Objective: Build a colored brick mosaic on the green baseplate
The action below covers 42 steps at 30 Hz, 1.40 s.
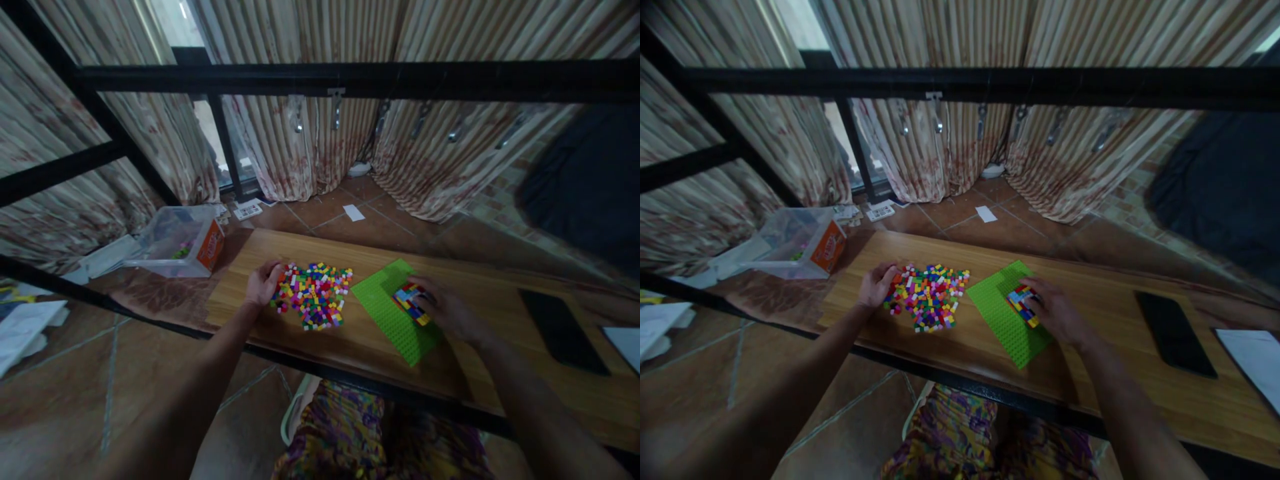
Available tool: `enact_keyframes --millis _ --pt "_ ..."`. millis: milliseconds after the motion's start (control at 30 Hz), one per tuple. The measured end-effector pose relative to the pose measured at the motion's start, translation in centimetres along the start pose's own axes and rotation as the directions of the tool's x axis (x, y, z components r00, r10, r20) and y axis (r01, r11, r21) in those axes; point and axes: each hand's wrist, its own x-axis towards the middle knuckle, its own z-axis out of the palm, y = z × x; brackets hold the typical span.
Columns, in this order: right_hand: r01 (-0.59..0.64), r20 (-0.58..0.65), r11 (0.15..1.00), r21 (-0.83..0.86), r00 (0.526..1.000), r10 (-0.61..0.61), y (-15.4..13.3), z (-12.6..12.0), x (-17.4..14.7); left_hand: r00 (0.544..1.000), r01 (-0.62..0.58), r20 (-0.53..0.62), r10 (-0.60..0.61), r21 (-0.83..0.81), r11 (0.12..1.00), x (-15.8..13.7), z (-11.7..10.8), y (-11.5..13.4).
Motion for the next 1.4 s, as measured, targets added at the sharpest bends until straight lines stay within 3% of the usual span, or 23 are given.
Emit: enact_keyframes --millis 100,167,333,467,600,900,1133,1267,1400 --pt "0.039 0.032 0.989 -0.142 0.999 -0.034 -1.2 -0.5 1.3 1.0 0.0 0.003 0.0 -0.009 1.0 0.0 0.0 -0.1" --pt "0.061 0.016 0.989 -0.132 0.998 -0.059 -3.3 0.3 2.6 1.0 0.0 0.006 0.0 -0.012 1.0 0.0 0.0 0.1" --pt "0.049 -0.081 0.997 0.056 0.996 -0.045 -9.5 6.2 6.6 1.0 0.006 0.009 -0.006 -0.01 1.0 -0.1 -0.1 0.5" --pt "-0.113 -0.052 0.993 0.016 0.992 0.114 -12.2 11.2 9.3 1.0 0.005 0.006 -0.005 -0.004 1.0 -0.3 -0.2 0.7" --pt "-0.108 -0.041 0.994 -0.025 0.993 0.107 -13.5 13.5 10.2 1.0 -0.014 0.015 0.014 -0.01 1.0 -0.4 -0.2 0.6" --pt "0.04 -0.015 0.998 0.037 0.999 -0.04 -15.9 14.9 8.2 0.998 -0.062 0.033 0.062 -0.007 0.998 -0.4 -0.4 0.7" --pt "0.088 -0.011 0.988 0.128 0.996 -0.087 -17.0 13.9 7.0 0.996 -0.073 0.045 0.074 -0.018 0.997 -0.7 -0.6 0.8" --pt "0.092 -0.046 0.986 0.141 0.995 -0.086 -17.6 13.3 8.0 0.998 -0.058 0.008 0.059 -0.094 0.994 -0.6 -0.3 0.1" --pt "0.158 -0.008 0.978 0.139 0.987 -0.158 -19.7 14.4 10.7 0.998 -0.036 -0.054 0.026 -0.188 0.981 -0.4 -0.1 -0.7"
